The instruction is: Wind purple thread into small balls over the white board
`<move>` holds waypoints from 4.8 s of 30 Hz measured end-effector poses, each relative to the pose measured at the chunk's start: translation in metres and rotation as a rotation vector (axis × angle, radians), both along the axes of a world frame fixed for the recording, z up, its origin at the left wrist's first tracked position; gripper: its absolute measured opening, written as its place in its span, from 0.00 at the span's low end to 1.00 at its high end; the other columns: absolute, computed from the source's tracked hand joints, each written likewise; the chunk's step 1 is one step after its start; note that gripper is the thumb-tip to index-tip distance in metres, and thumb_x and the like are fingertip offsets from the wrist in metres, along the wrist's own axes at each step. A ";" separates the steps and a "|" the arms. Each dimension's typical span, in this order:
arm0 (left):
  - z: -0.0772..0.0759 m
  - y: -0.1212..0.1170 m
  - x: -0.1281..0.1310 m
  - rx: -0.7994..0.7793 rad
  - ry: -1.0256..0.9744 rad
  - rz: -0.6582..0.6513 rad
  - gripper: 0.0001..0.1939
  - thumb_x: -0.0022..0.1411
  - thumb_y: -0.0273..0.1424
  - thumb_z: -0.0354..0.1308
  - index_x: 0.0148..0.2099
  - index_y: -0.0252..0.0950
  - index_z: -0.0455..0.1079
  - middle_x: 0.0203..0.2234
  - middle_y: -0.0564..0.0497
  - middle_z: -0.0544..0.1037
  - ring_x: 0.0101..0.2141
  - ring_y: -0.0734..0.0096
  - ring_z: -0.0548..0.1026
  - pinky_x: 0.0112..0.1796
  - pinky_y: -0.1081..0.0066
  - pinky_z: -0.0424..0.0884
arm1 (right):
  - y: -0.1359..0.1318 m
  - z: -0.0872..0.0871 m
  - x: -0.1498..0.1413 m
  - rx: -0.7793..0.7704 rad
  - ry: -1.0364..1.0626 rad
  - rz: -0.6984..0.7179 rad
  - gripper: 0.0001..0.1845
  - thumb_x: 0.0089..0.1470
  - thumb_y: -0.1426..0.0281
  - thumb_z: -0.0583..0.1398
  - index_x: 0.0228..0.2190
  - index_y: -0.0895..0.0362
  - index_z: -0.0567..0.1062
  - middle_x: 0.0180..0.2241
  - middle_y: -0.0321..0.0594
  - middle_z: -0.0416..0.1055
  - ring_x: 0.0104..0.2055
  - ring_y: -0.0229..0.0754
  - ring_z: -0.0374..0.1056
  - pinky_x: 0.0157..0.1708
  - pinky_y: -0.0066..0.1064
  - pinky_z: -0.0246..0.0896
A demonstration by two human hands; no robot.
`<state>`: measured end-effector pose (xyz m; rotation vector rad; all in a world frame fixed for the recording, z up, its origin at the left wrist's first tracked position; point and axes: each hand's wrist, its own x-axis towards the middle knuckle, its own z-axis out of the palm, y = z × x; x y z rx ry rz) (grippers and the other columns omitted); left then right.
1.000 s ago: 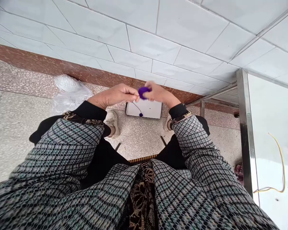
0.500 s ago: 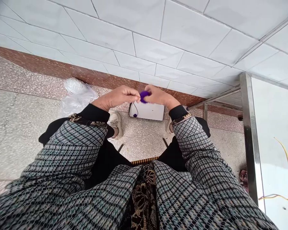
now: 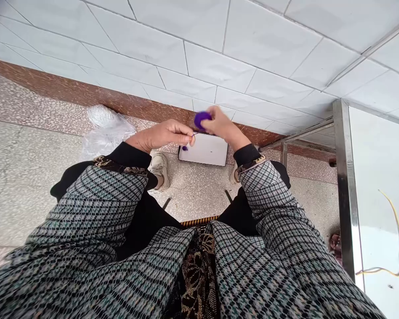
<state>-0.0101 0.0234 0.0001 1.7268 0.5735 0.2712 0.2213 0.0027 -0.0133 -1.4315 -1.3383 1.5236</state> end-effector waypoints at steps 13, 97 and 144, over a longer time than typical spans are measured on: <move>-0.002 -0.002 0.006 -0.005 0.070 -0.079 0.09 0.61 0.32 0.61 0.33 0.34 0.80 0.25 0.51 0.78 0.27 0.73 0.73 0.36 0.71 0.69 | 0.002 0.013 0.001 0.185 0.354 -0.282 0.26 0.54 0.59 0.68 0.48 0.51 0.63 0.43 0.38 0.70 0.33 0.34 0.66 0.34 0.27 0.69; -0.008 0.003 0.004 0.067 0.071 0.435 0.08 0.61 0.31 0.59 0.30 0.34 0.75 0.21 0.53 0.70 0.24 0.74 0.64 0.32 0.71 0.63 | -0.013 0.017 0.007 -0.060 0.280 0.413 0.33 0.45 0.59 0.75 0.47 0.55 0.68 0.43 0.40 0.73 0.34 0.35 0.69 0.30 0.26 0.70; -0.001 -0.012 0.002 0.084 0.437 0.052 0.14 0.58 0.41 0.59 0.33 0.36 0.80 0.23 0.49 0.77 0.27 0.66 0.72 0.34 0.67 0.64 | 0.017 -0.005 0.021 -0.164 0.672 -0.875 0.12 0.73 0.59 0.56 0.41 0.55 0.69 0.37 0.38 0.67 0.33 0.31 0.70 0.30 0.19 0.70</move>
